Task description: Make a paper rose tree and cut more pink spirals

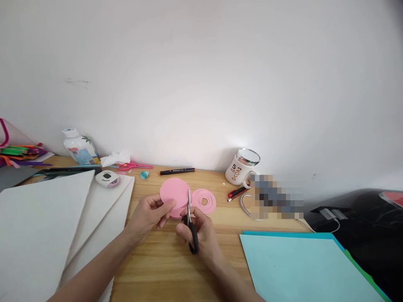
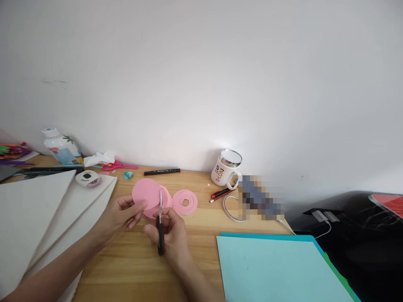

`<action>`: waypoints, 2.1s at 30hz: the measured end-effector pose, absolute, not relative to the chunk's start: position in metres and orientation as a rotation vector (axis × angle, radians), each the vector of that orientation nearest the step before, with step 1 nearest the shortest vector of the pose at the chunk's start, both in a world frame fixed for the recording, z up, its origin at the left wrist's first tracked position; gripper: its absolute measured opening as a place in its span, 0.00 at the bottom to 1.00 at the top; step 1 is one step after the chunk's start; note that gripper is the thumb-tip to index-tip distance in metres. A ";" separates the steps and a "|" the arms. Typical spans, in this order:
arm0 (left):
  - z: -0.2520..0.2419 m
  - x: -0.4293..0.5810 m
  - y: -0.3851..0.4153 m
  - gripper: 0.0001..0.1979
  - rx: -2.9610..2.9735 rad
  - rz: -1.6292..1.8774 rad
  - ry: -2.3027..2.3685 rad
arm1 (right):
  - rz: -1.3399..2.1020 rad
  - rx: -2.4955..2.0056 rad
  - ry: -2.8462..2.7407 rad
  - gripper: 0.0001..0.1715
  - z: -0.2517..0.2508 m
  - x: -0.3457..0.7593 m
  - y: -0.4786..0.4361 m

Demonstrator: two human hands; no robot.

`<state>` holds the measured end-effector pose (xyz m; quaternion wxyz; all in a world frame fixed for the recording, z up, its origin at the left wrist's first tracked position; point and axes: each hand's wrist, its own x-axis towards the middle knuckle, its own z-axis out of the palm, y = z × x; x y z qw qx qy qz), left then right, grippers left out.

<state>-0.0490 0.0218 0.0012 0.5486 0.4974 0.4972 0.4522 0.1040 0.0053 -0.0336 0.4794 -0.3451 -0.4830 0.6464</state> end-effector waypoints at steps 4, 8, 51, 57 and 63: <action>0.005 -0.048 0.021 0.20 1.185 1.092 1.164 | 1.582 -0.851 -1.186 0.25 -0.036 0.104 0.005; 0.011 -0.045 0.021 0.20 1.154 1.118 1.131 | 1.584 -0.836 -1.192 0.24 -0.037 0.103 0.005; 0.002 -0.048 0.023 0.18 1.228 0.993 1.156 | 1.610 -0.823 -1.192 0.25 -0.031 0.102 0.004; 0.000 -0.047 0.022 0.19 1.207 0.993 1.159 | 1.614 -0.795 -1.196 0.25 -0.031 0.101 0.003; -0.003 -0.050 0.022 0.17 1.265 0.947 1.168 | 1.571 -0.782 -1.181 0.25 -0.028 0.104 0.004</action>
